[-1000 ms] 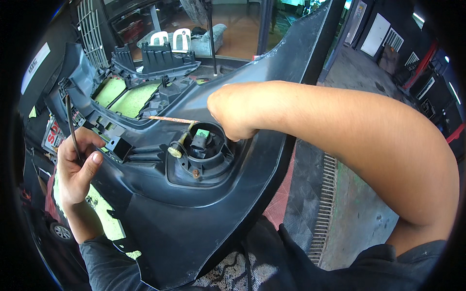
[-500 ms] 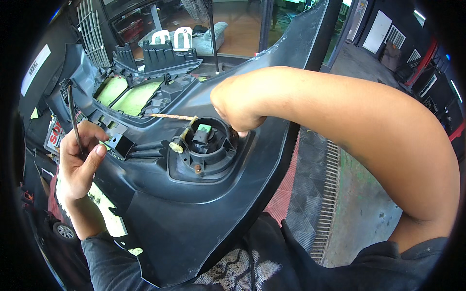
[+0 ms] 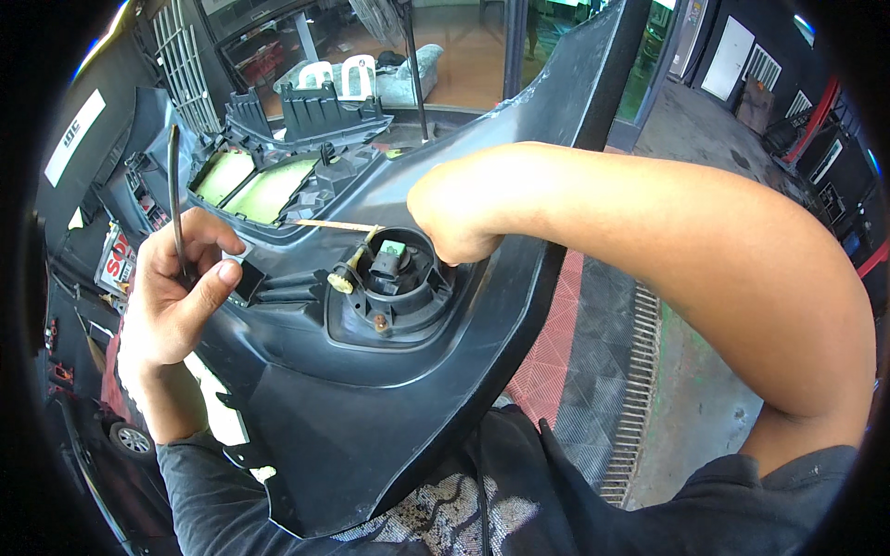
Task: The person removes a circular plastic component from a detached car bumper, uses a screwdriver to pry and adjust internal parts, and then reinserts the component. The person also handles small plastic fasteners on a green mat.
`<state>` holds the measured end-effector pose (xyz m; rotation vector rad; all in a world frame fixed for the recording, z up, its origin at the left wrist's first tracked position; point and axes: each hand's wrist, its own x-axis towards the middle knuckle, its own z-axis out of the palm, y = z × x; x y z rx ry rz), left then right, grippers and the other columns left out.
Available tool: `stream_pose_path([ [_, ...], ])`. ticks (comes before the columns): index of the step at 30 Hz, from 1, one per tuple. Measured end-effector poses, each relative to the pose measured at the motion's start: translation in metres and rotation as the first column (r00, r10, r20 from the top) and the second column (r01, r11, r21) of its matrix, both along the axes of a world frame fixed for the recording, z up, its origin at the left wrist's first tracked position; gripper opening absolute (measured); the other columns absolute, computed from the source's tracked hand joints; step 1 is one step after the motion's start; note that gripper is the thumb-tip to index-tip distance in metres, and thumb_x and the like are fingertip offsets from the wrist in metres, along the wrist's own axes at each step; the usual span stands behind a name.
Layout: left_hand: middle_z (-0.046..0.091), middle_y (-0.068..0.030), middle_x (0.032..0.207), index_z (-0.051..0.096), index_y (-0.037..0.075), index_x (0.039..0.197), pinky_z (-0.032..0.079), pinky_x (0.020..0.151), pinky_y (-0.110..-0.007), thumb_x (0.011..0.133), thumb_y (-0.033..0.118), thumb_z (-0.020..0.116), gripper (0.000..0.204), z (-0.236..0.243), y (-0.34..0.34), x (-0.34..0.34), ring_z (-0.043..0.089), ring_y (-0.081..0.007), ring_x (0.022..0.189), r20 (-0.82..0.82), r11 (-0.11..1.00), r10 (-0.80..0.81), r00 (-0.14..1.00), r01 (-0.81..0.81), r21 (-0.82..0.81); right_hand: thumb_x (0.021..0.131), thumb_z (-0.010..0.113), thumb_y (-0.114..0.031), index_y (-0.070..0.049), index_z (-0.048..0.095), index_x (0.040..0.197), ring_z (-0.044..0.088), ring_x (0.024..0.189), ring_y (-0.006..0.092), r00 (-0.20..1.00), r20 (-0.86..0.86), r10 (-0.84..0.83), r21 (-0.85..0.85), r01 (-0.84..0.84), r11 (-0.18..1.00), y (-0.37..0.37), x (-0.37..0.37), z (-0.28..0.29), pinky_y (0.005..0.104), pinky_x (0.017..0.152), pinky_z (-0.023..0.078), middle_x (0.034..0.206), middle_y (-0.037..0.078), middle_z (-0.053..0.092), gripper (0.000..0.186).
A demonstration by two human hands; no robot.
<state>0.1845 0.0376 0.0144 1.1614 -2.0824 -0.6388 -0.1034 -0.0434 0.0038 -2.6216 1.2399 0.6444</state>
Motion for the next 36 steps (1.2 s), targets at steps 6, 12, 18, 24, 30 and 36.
stream_pose_path([
  [6, 0.037, 0.0035, 0.055, 0.057, 0.004, 0.093, 0.031, 0.043, -0.023, 0.110, 0.040, 0.041, 0.043, -0.007, -0.014, -0.018, 0.035, -0.0067, 0.047, -0.539, 0.978, -0.089, 0.837, 0.176, 0.113, 0.079, 0.081, -0.009, 0.001, 0.074, 0.083, 0.073, 0.083, 0.0349, 0.994, 0.102, 0.049, -0.025, -0.047, 0.999, -0.001, -0.004, 0.007, 0.0446, 0.074, 0.056, 0.080, 0.021, 0.073, 0.012],
  [12, 0.037, -0.0006, 0.068, 0.037, 0.013, 0.079, 0.036, 0.051, -0.025, 0.111, 0.036, 0.039, 0.040, -0.007, -0.050, -0.025, 0.036, -0.0120, 0.062, -0.871, 0.871, -0.047, 0.489, 0.447, 0.205, 0.077, 0.082, -0.006, 0.002, 0.074, 0.083, 0.073, 0.080, 0.0348, 0.990, 0.134, 0.033, -0.002, -0.033, 0.999, -0.004, -0.007, -0.005, 0.0434, 0.072, 0.057, 0.077, 0.019, 0.073, 0.013],
  [18, 0.036, 0.0003, 0.071, 0.035, 0.015, 0.074, 0.034, 0.066, -0.029, 0.113, 0.034, 0.035, 0.043, -0.022, -0.058, -0.035, 0.034, -0.0141, 0.071, -0.855, 0.890, -0.095, 0.509, 0.429, 0.156, 0.084, 0.078, -0.010, 0.004, 0.071, 0.086, 0.073, 0.085, 0.0370, 0.997, 0.067, 0.023, 0.029, -0.025, 0.999, 0.001, -0.002, -0.003, 0.0459, 0.073, 0.055, 0.083, 0.022, 0.073, 0.016],
  [24, 0.038, 0.0019, 0.075, 0.039, 0.016, 0.077, 0.029, 0.071, -0.027, 0.112, 0.039, 0.036, 0.042, -0.017, -0.048, -0.046, 0.033, -0.0123, 0.075, -0.716, 0.979, -0.093, 0.692, 0.194, 0.060, 0.086, 0.078, -0.013, 0.003, 0.072, 0.093, 0.071, 0.084, 0.0383, 0.995, 0.080, -0.062, 0.079, 0.055, 0.995, 0.007, -0.003, 0.000, 0.0456, 0.076, 0.055, 0.083, 0.021, 0.073, 0.018],
  [30, 0.043, 0.0055, 0.079, 0.063, 0.010, 0.116, 0.028, 0.063, -0.023, 0.112, 0.053, 0.035, 0.052, 0.005, -0.048, -0.051, 0.035, -0.0060, 0.070, -0.617, 0.984, -0.138, 0.775, 0.177, 0.003, 0.088, 0.080, -0.028, 0.003, 0.072, 0.110, 0.073, 0.091, 0.0336, 0.906, 0.271, 0.325, -0.498, -0.157, 0.853, 0.012, -0.014, 0.062, 0.0402, 0.080, 0.056, 0.099, 0.022, 0.074, 0.039],
  [36, 0.054, -0.0037, 0.093, 0.055, 0.004, 0.133, 0.046, 0.078, -0.029, 0.110, 0.042, 0.048, 0.044, 0.029, -0.030, -0.076, 0.054, -0.0145, 0.085, -0.821, 0.954, -0.293, 0.490, 0.211, -0.215, 0.098, 0.063, -0.048, 0.004, 0.070, 0.113, 0.062, 0.081, 0.0140, 0.474, 0.840, 0.262, -0.217, -0.149, 0.965, 0.043, 0.022, 0.088, 0.0267, 0.074, 0.050, 0.087, 0.007, 0.065, 0.055],
])
